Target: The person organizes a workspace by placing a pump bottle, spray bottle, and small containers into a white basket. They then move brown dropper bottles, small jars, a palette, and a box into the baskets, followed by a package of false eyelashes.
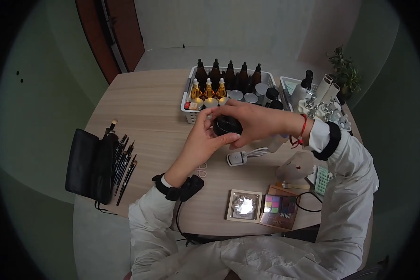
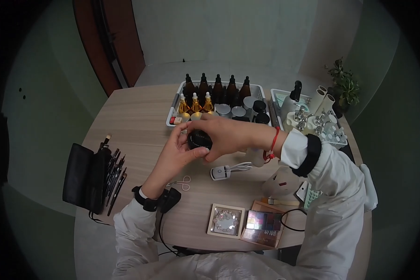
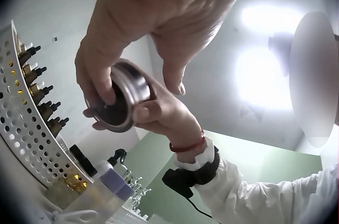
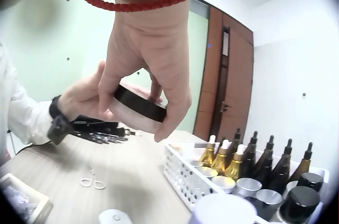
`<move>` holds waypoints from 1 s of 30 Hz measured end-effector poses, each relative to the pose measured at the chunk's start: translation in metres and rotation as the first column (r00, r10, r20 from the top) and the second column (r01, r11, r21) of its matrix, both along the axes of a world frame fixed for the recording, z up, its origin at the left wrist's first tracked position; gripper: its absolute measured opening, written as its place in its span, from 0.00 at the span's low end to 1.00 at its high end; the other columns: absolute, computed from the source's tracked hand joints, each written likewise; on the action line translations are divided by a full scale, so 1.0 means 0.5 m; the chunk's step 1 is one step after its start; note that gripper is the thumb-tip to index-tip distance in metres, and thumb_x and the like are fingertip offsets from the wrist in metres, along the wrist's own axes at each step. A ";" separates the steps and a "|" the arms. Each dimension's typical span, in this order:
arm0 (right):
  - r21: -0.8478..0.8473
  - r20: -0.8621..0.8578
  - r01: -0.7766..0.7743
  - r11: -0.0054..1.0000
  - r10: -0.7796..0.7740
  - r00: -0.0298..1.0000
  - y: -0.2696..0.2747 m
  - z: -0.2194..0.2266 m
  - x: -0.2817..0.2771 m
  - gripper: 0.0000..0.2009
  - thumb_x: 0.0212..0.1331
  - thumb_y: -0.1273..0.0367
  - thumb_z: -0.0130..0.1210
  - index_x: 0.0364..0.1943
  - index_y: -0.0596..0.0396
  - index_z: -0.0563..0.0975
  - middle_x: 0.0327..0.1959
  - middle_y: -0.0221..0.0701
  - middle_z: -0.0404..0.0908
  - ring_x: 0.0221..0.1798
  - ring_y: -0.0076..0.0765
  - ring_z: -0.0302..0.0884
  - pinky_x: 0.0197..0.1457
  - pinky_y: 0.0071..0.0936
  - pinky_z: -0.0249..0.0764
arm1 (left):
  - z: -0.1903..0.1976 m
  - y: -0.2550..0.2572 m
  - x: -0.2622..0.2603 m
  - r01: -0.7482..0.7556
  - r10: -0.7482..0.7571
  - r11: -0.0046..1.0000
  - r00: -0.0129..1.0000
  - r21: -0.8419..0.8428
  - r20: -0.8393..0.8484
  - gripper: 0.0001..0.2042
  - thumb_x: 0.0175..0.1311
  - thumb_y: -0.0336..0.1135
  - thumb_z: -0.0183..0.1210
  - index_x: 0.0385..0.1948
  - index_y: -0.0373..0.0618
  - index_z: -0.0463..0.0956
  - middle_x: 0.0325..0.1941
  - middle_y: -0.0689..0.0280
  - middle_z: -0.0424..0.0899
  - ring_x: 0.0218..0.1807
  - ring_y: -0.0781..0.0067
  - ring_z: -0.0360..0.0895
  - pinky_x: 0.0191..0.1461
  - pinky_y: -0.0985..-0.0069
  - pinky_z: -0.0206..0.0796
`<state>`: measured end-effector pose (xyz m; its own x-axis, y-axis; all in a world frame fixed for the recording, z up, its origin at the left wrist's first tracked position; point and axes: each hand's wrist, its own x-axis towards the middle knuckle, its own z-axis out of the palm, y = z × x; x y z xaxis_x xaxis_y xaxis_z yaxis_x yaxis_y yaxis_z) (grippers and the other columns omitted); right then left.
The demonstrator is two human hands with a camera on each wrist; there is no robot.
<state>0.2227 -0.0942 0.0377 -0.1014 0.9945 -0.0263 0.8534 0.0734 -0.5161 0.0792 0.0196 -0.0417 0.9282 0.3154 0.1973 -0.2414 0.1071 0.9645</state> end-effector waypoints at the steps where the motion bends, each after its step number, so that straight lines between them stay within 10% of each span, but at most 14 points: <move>1: -0.004 0.060 0.023 1.000 -0.022 0.998 0.008 0.006 0.013 0.35 0.38 0.64 0.70 0.56 0.51 0.66 0.48 0.39 0.68 0.52 0.45 0.70 0.56 0.34 0.68 | 0.001 -0.005 -0.004 0.004 -0.004 1.000 1.000 -0.011 -0.005 0.40 0.51 0.34 0.70 0.62 0.41 0.49 0.55 0.53 0.69 0.54 0.68 0.72 0.55 0.75 0.68; 6: 0.053 0.278 0.380 0.924 -0.379 0.883 0.059 -0.009 0.153 0.36 0.37 0.60 0.72 0.55 0.50 0.67 0.48 0.43 0.69 0.52 0.49 0.70 0.54 0.36 0.69 | 0.017 0.003 -0.017 -0.117 0.118 0.993 0.989 -0.008 0.095 0.38 0.54 0.32 0.67 0.63 0.42 0.50 0.62 0.50 0.60 0.61 0.62 0.64 0.58 0.69 0.66; 30: -0.335 0.607 0.590 0.735 -0.310 0.732 0.076 -0.121 0.240 0.38 0.42 0.51 0.64 0.57 0.60 0.67 0.45 0.44 0.80 0.48 0.47 0.78 0.47 0.37 0.75 | 0.115 0.031 -0.101 -0.250 0.233 0.967 0.948 0.053 0.219 0.26 0.61 0.26 0.58 0.60 0.37 0.59 0.56 0.55 0.68 0.55 0.70 0.69 0.57 0.76 0.66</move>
<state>0.3429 -0.0563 -0.0227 0.5212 0.7463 -0.4139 0.8442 -0.5221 0.1217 0.0289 0.0352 0.0157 0.7616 0.5002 0.4121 -0.4475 -0.0540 0.8927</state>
